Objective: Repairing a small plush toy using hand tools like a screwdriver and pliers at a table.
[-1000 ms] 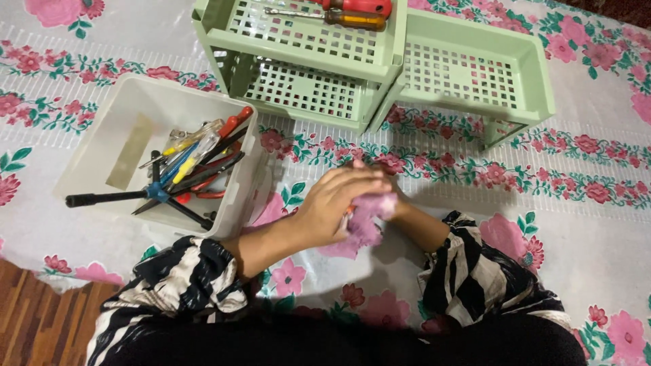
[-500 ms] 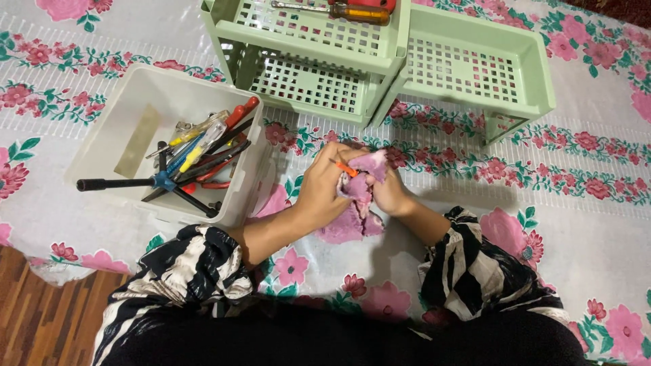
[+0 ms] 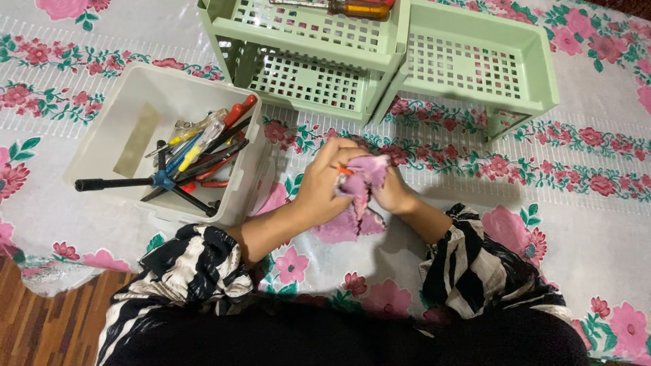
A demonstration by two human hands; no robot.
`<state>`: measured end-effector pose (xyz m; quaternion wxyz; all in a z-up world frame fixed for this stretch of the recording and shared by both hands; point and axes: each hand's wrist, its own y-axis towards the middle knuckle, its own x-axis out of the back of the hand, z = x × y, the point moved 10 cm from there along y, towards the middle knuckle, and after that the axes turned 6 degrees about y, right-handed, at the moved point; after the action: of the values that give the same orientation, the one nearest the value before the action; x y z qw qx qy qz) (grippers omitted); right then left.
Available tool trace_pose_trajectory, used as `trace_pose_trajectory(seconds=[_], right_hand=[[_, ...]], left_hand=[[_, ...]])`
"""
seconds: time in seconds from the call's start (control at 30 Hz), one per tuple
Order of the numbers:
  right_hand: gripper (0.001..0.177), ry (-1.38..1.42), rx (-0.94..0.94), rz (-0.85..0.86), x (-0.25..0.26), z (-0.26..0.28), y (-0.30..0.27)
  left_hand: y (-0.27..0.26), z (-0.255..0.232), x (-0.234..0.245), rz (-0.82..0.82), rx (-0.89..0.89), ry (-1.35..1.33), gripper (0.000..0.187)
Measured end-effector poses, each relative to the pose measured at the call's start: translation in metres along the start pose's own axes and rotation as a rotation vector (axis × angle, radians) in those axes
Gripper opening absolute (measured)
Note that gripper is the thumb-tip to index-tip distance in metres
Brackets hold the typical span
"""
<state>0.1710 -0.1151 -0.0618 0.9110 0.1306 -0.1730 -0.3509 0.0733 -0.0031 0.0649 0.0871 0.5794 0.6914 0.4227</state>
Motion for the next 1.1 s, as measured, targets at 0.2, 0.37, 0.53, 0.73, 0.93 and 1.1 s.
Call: trace_pose_trajectory(seconds=[0.2, 0.37, 0.53, 0.73, 0.93, 1.1], right_hand=[[0.037, 0.093, -0.060, -0.065, -0.002, 0.019, 0.003], [0.073, 0.551, -0.130, -0.122, -0.004, 0.033, 0.015], [0.085, 0.761, -0.134, -0.244, 0.004, 0.029, 0.010], [0.081, 0.545, 0.001, -0.119, -0.013, 0.071, 0.019], [0.056, -0.297, 0.518, -0.405, -0.010, 0.134, -0.006], [0.047, -0.442, 0.558, -0.311, -0.021, 0.169, 0.001]], left_hand=[[0.011, -0.012, -0.007, 0.109, 0.022, 0.150, 0.063], [0.009, -0.004, -0.009, 0.120, 0.079, 0.240, 0.077], [0.005, 0.011, -0.015, 0.165, 0.162, 0.287, 0.081], [0.001, 0.017, -0.019, 0.174, 0.148, 0.321, 0.076], [-0.002, 0.018, -0.010, 0.060, 0.144, 0.029, 0.069], [-0.008, 0.033, -0.037, 0.305, 0.265, 0.145, 0.061]])
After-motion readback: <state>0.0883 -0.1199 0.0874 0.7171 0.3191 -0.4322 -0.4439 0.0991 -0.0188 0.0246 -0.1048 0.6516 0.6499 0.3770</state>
